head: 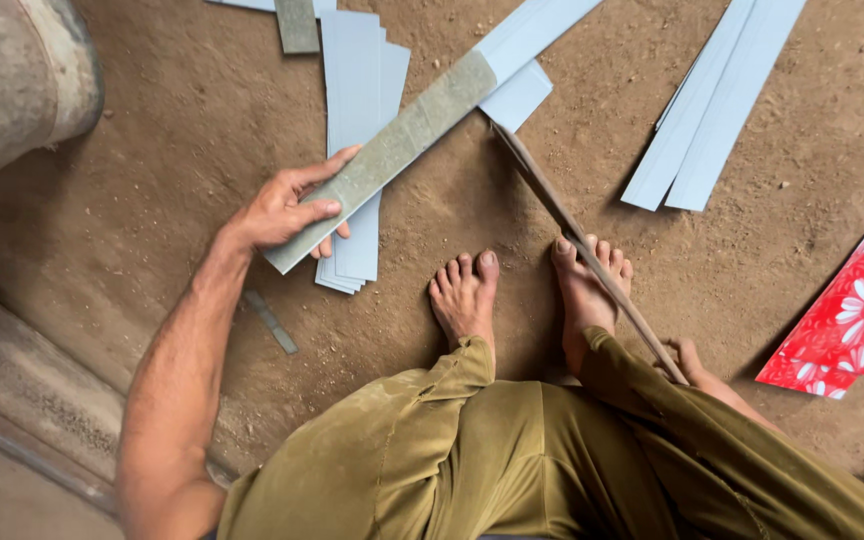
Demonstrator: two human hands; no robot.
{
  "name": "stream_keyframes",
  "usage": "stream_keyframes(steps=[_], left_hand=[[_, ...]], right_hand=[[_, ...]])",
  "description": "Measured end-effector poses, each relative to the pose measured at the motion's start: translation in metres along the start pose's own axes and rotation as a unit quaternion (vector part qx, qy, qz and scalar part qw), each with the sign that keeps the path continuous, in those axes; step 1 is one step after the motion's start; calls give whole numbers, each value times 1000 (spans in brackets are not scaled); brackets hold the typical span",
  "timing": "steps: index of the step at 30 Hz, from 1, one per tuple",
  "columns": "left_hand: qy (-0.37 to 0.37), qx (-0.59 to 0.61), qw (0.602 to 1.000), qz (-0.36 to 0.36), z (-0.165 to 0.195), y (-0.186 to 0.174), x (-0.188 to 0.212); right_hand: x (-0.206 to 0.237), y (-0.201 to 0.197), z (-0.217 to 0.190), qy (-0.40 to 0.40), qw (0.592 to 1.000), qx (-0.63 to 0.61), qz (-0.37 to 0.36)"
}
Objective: The person sits on a dirt floor and uses large shears to cut long strips of light blue paper into shorter pieces. They repeatedly pick up a strip, cut it, and set the pieces aside, occasionally stacking the cut pieces. Later, they cut similar strips of blue patterned paper in the same manner.
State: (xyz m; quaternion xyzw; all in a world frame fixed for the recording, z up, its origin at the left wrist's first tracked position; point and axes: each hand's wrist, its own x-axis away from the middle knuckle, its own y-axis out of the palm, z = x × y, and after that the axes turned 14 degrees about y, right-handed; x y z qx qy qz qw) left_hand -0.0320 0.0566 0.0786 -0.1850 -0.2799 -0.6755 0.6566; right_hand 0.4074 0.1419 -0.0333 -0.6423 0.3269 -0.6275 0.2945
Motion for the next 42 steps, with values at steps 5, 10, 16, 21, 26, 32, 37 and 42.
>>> stream_keyframes(steps=[5, 10, 16, 21, 26, 32, 37, 42], left_hand=[[-17, 2, 1000, 16, -39, 26, 22], [-5, 29, 999, 16, -44, 41, 34], [-26, 14, 999, 25, -45, 49, 35], [-13, 36, 999, 13, -52, 50, 34], [112, 77, 991, -10, -77, 49, 38], [248, 188, 929, 201, -112, 98, 45], [213, -80, 901, 369, -125, 160, 3], [241, -280, 832, 414, -117, 183, -22]], right_hand=[[8, -23, 5, -13, 999, 38, -10], [4, -18, -17, 13, 990, 131, -45], [9, -66, 45, -48, 993, 7, -111], [12, -96, 174, -27, 952, -95, -289], [10, -67, 183, -2, 979, -45, -200], [23, -105, 142, -84, 981, 124, -123], [-17, -136, 90, -329, 943, 54, 18], [-81, -147, -45, -400, 917, 4, 15]])
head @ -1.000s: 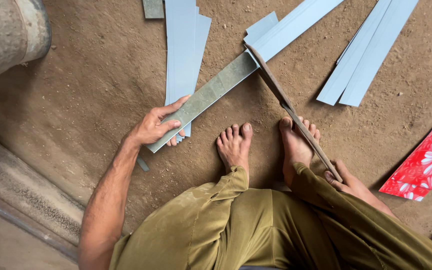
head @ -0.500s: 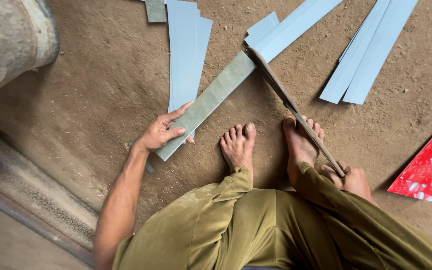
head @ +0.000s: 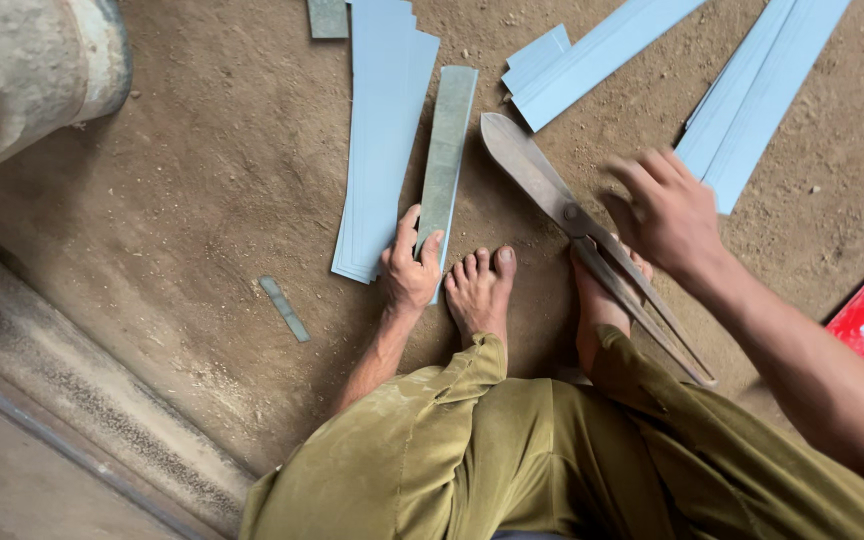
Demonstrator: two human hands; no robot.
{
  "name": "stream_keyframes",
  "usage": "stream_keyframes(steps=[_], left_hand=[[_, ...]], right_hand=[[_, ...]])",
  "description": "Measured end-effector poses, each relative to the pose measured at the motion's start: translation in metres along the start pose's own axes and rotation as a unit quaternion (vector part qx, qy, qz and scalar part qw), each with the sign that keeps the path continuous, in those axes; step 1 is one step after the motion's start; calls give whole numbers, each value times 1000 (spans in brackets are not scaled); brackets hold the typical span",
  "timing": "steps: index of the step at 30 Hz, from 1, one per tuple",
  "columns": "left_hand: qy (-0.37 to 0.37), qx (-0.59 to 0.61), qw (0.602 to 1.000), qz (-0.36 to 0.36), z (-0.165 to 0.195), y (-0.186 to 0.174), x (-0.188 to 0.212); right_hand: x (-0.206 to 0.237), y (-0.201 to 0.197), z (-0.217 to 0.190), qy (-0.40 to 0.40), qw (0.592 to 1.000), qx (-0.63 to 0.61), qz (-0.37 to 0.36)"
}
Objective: The person sits on a dirt floor and uses large shears to cut long strips of light blue paper into shorter pieces. They repeatedly pick up a strip, cut it, and set the pieces aside, occasionally stacking the cut pieces. Later, they cut similar strips of blue patterned paper in the same manner.
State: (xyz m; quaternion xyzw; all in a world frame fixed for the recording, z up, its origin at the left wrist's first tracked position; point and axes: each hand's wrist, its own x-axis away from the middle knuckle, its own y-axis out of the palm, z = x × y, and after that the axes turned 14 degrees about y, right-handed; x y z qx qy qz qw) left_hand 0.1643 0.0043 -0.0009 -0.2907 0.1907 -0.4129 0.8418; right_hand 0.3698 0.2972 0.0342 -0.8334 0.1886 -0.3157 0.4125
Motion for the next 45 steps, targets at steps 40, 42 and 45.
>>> stream_keyframes(steps=[40, 42, 45], left_hand=[[-101, 641, 745, -156, 99, 116, -187], [-107, 644, 744, -139, 98, 131, -187], [-118, 634, 755, -120, 100, 143, -182]], right_hand=[[39, -42, -72, 208, 881, -406, -124], [44, -41, -72, 83, 897, -434, -18], [53, -28, -68, -3, 912, -407, 51]])
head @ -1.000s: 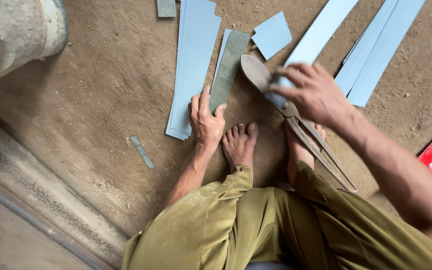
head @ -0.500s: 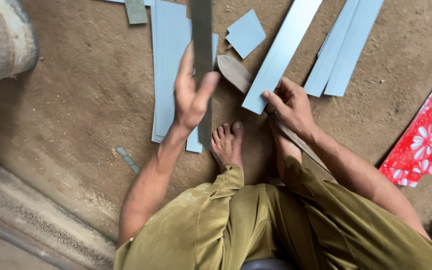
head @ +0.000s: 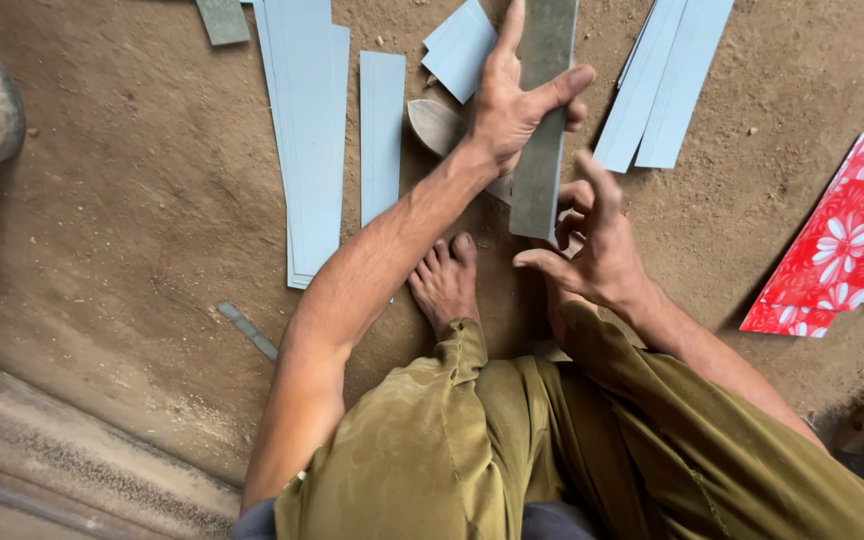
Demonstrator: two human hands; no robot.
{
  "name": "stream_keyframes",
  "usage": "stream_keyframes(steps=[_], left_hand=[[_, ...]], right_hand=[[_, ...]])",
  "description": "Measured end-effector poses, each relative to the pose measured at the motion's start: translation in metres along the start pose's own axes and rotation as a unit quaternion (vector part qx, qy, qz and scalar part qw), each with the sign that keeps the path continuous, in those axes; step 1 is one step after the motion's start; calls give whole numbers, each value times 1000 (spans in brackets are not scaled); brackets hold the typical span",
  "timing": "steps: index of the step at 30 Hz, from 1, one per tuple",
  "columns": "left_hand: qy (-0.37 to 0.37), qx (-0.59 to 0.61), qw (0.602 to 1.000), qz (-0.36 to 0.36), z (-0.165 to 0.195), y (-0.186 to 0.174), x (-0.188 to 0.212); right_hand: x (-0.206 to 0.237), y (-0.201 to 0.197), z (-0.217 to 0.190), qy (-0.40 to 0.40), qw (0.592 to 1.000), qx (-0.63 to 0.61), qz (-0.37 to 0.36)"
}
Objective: The person sits on a dirt floor and uses large shears to cut long strips of light blue paper into shorter pieces. They repeatedly pick up a strip, cut it, and set the pieces aside, occasionally stacking the cut pieces. Later, they cut similar strips of blue patterned paper in the same manner.
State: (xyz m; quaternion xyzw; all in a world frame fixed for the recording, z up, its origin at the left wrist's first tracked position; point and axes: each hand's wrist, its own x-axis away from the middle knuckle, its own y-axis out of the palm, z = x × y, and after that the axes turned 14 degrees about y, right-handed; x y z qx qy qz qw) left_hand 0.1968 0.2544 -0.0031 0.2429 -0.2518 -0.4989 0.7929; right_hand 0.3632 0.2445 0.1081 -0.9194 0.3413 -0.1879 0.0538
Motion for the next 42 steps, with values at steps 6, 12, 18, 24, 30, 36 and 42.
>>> stream_keyframes(steps=[6, 12, 18, 24, 30, 36, 42], left_hand=[[9, -2, 1000, -2, -8, 4, 14], [10, 17, 1000, -2, -7, -1, 22], [1, -323, 934, -151, 79, -63, 0], [-216, -438, 864, -120, 195, -147, 31], [-216, -411, 883, -68, 217, -178, 76], [-219, -336, 915, -52, 180, -184, 121], [-222, -334, 912, -82, 153, -168, 137]], right_hand=[[11, -2, 39, -125, 963, 236, 26], [15, 9, 68, -177, 948, 261, 44], [88, -16, 91, 1, 920, 379, 101], [201, -57, 154, 387, 873, 290, 71], [229, -92, 209, 567, 814, 28, -125], [213, -94, 204, 450, 866, 71, -205], [198, -86, 176, 505, 847, 52, -159]])
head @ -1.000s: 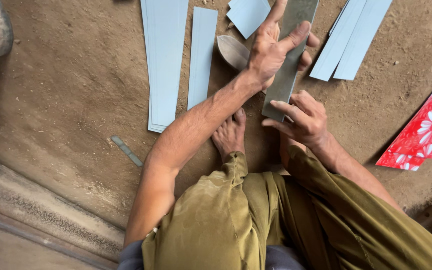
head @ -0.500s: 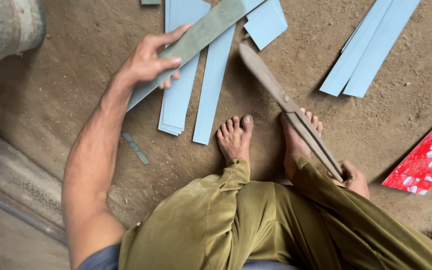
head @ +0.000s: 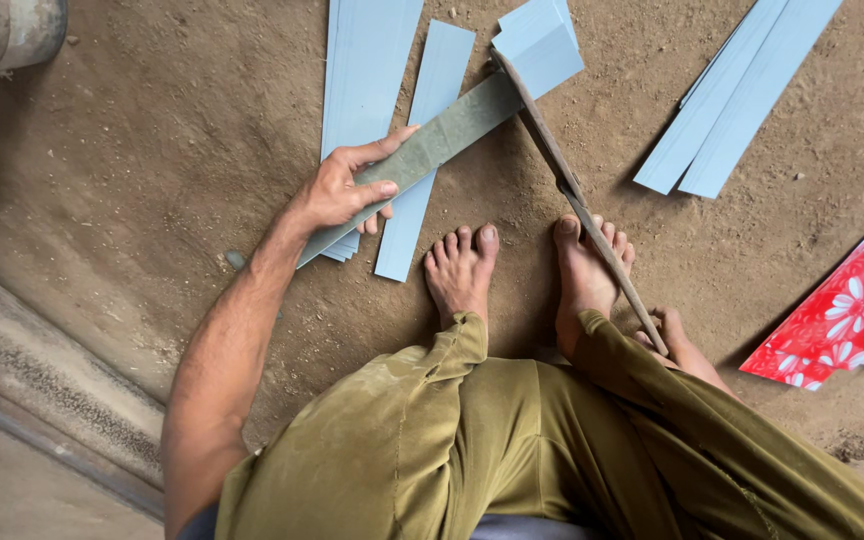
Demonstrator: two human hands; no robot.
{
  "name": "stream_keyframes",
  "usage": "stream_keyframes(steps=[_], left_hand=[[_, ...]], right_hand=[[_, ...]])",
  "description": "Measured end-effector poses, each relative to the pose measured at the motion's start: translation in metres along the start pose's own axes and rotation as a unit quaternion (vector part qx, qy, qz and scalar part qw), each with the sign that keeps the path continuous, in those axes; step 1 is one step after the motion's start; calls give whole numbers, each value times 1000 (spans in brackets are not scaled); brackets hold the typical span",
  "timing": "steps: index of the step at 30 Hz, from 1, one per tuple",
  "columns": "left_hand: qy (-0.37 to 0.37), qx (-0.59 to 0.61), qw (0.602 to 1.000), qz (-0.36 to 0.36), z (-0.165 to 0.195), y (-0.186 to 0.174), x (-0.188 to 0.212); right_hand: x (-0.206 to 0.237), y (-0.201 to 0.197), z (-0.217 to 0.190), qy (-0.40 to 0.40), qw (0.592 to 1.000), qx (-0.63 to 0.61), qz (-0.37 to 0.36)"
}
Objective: The person sits on a dirt floor and uses large shears to cut long strips of light blue paper into shorter pieces. They repeatedly pick up a strip, cut it, and set the pieces aside, occasionally stacking the cut pieces. Later, they cut similar strips of blue patterned paper in the same manner.
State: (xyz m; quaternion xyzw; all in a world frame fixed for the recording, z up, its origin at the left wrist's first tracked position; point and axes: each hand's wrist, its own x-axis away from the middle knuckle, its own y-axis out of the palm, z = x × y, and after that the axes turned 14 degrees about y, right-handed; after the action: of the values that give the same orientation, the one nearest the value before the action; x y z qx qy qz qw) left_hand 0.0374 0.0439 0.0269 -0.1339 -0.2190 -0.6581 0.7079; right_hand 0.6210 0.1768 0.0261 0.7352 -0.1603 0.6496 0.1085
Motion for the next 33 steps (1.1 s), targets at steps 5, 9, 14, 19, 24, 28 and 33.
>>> stream_keyframes(steps=[5, 9, 14, 19, 24, 28, 33], left_hand=[[-28, 30, 999, 0, 0, 3, 4], [34, 59, 998, 11, 1, 6, 9], [291, -187, 926, 153, 3, 29, 21], [146, -184, 920, 314, -13, 88, 16], [177, -370, 839, 357, -22, 118, 5], [187, -491, 771, 360, -15, 120, 3], [150, -463, 797, 357, -3, 118, 5]], right_hand=[[12, 9, -22, -65, 984, 95, 136], [18, 17, -45, -76, 973, 101, 194], [37, 3, -79, -129, 924, 257, 252], [14, -56, -146, -307, 855, 102, 406], [-41, -89, -216, -277, 858, 54, 428], [-36, -94, -238, -344, 825, 2, 447], [2, -67, -254, -359, 880, -292, 109]])
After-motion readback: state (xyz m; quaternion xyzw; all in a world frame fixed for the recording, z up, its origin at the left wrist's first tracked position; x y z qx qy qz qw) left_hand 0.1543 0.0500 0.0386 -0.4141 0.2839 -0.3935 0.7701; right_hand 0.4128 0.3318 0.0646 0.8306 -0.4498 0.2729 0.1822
